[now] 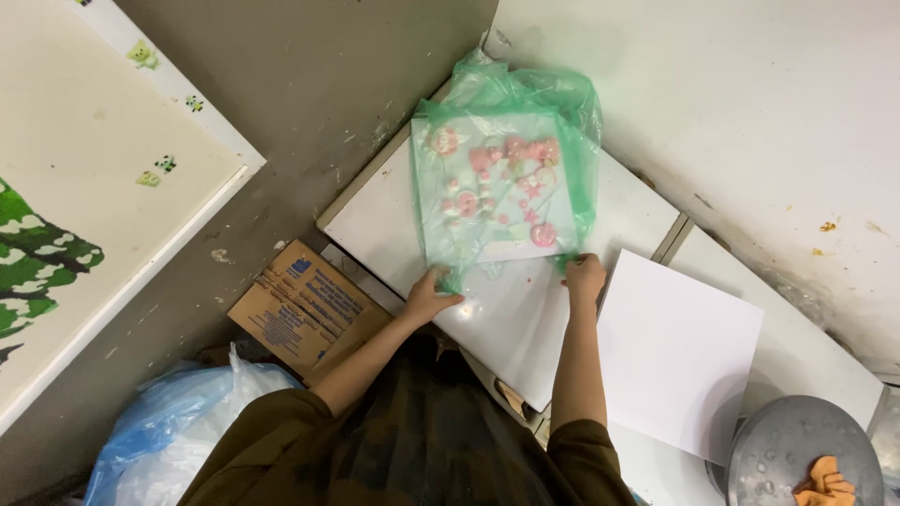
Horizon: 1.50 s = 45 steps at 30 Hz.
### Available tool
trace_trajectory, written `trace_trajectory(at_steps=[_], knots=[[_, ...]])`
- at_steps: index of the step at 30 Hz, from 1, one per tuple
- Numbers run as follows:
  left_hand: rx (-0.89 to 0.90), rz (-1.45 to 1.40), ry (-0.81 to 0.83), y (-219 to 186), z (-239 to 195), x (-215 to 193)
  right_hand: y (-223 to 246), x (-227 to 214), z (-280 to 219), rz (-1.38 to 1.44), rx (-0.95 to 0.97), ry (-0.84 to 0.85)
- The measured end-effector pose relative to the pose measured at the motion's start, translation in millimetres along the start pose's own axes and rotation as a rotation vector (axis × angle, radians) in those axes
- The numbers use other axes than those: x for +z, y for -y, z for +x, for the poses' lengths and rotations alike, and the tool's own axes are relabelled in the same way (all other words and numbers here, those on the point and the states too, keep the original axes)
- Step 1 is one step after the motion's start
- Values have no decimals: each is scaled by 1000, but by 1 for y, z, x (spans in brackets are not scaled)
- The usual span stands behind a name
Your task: The person organizes pink and white fondant cake decorations by removing them from small bags and placing them onto a white board, before sliding the board into a green plastic bag.
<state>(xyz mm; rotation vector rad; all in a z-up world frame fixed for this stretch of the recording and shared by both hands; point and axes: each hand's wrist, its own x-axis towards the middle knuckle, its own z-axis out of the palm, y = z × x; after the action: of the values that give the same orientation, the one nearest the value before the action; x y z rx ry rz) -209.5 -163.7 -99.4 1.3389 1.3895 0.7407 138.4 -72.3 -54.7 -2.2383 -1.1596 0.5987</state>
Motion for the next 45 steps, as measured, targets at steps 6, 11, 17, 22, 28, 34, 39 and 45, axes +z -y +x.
trace_trajectory(at_steps=[6,11,17,22,28,34,39,45], knots=[[-40,-168,37,0,16,25,2,38,-57,-29,-158,147],[19,-565,67,7,17,29,46,19,-131,35,-388,45],[-29,-614,88,4,-1,25,35,19,-167,256,-403,19],[-35,-208,-58,42,-9,52,-21,61,-172,648,-125,198],[-366,-943,-278,15,-12,56,-9,54,-146,1091,418,266],[-431,-884,-566,-5,-23,48,16,9,-107,-42,-266,-280],[-337,-719,-622,-34,-27,42,-25,24,-59,-23,-96,-9],[-423,-835,-654,-23,-20,48,5,0,-91,41,99,231]])
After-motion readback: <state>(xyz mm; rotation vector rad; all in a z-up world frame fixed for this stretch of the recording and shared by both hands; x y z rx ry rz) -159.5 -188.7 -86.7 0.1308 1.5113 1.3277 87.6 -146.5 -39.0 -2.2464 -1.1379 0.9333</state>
